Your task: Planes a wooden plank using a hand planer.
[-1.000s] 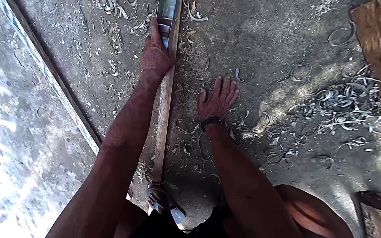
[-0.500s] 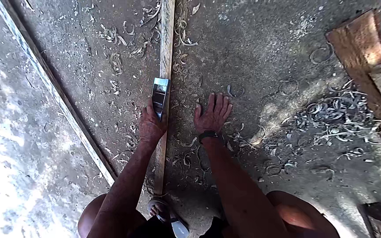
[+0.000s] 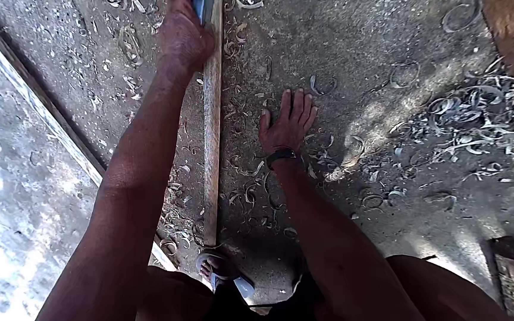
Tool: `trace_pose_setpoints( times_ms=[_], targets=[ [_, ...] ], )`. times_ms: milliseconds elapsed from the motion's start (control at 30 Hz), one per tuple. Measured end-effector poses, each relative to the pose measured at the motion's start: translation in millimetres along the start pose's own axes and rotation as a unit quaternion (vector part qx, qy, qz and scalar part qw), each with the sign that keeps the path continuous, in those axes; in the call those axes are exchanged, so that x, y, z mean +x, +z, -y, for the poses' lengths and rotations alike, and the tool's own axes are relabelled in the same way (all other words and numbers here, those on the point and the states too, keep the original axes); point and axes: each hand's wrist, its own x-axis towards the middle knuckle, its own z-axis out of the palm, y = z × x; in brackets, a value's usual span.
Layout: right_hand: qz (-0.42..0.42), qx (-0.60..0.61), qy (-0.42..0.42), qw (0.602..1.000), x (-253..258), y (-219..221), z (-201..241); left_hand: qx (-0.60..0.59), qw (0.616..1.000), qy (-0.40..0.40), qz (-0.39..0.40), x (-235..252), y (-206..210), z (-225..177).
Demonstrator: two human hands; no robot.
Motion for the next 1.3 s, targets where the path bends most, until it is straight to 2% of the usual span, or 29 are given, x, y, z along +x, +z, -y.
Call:
trace_pose_setpoints(
  times_ms=[133,233,300,367,500,567,700,900,1000,1067,1233,1300],
  targets=[
    [-0.008,0.002,-0.003,1.000,3,-2,2,-0.025,0.999,0.032,0.003,-132,36,45],
    [0.007,0.008,-0.002,1.000,2,-3,2,-0.013,0.995,0.094,0.027,-239,72,107],
    [0.007,0.011,-0.002,1.000,2,-3,1,-0.010,0.994,0.105,0.041,-303,91,152],
    [0.004,0.013,-0.002,1.000,4,-5,2,-0.014,0.997,0.068,0.029,-361,108,185],
    [0.016,0.018,-0.004,1.000,5,-7,3,-0.023,0.996,-0.082,-0.024,-447,138,217],
    [0.023,0.012,-0.002,1.000,4,-9,3,-0.027,0.989,-0.144,-0.030,-470,149,221],
    [0.052,0.023,-0.012,0.998,9,-16,2,-0.043,0.981,-0.180,-0.058,-488,168,230],
    [0.213,0.024,-0.053,0.975,-1,-74,1,-0.067,0.975,-0.202,-0.070,-493,176,225],
    [0.250,0.010,-0.075,0.965,-41,-76,6,-0.074,0.975,-0.197,-0.068,-499,176,228],
    [0.244,0.007,-0.099,0.965,-81,-67,9,-0.077,0.972,-0.206,-0.076,-511,178,226],
    [0.260,0.003,-0.159,0.952,-150,-61,17,-0.085,0.957,-0.197,-0.194,-590,211,222],
    [0.284,0.008,-0.163,0.945,-160,-66,21,-0.084,0.940,-0.148,-0.296,-630,237,217]
  ],
)
